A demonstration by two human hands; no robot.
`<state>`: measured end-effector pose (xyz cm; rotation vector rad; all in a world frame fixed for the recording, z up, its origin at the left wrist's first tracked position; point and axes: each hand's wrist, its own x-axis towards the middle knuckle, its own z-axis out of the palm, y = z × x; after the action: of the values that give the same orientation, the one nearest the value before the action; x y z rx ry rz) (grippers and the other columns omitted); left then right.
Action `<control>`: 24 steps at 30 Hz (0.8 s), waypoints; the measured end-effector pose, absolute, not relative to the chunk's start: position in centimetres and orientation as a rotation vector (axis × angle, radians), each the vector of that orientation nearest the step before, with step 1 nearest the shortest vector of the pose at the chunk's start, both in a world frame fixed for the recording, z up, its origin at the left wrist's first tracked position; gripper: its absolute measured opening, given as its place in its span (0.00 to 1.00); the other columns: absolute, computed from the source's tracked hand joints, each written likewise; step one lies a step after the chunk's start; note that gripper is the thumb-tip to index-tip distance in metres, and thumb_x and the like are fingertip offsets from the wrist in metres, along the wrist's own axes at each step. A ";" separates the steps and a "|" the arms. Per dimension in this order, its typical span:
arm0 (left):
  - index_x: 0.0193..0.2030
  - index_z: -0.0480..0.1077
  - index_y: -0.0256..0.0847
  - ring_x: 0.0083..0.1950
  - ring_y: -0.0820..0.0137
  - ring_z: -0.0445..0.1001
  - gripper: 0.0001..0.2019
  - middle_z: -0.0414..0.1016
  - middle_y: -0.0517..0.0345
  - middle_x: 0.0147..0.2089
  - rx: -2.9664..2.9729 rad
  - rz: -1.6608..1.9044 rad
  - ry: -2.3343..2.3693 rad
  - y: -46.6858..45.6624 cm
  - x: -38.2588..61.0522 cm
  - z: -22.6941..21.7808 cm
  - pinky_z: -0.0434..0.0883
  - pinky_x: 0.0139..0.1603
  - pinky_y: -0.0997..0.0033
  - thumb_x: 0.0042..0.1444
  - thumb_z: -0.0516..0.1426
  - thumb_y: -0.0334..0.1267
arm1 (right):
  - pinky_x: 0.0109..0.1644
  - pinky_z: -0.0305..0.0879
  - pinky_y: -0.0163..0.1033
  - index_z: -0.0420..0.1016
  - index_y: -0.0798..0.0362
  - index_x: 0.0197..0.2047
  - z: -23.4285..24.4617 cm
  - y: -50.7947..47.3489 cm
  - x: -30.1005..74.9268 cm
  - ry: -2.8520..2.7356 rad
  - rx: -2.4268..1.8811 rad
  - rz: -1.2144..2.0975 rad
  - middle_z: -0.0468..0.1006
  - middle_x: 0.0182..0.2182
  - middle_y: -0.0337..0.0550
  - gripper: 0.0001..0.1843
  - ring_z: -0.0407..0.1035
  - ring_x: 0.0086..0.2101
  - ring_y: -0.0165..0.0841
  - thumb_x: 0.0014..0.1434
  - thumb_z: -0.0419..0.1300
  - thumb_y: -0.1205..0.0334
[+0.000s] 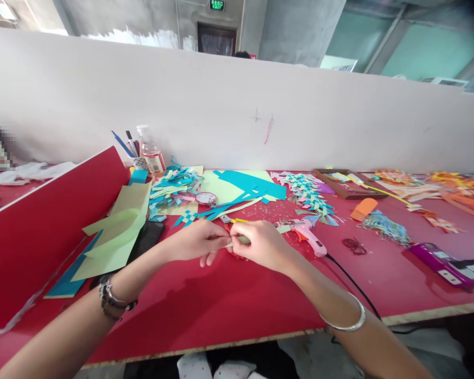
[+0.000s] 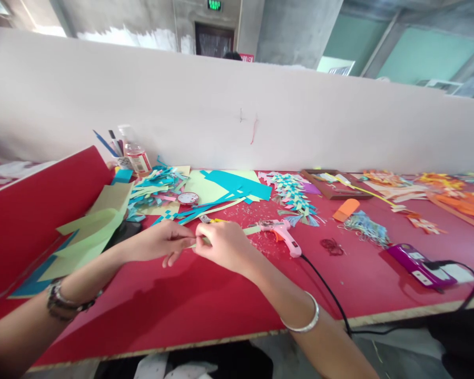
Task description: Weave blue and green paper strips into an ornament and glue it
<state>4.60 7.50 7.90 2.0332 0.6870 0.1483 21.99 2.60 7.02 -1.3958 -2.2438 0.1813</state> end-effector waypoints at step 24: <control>0.26 0.69 0.37 0.16 0.80 0.57 0.19 0.65 0.65 0.13 2.240 0.077 0.856 9.1 0.2 8.6 0.56 0.20 0.82 0.56 0.46 0.48 | 0.29 0.57 0.31 0.64 0.53 0.27 4.9 1.9 30.9 -1.842 -1.537 0.108 0.69 0.22 0.38 0.07 0.62 0.23 0.27 0.54 0.48 0.64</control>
<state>0.23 9.06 8.62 2.2396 0.8562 0.0766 30.86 1.86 4.88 -1.5371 -1.8422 0.1084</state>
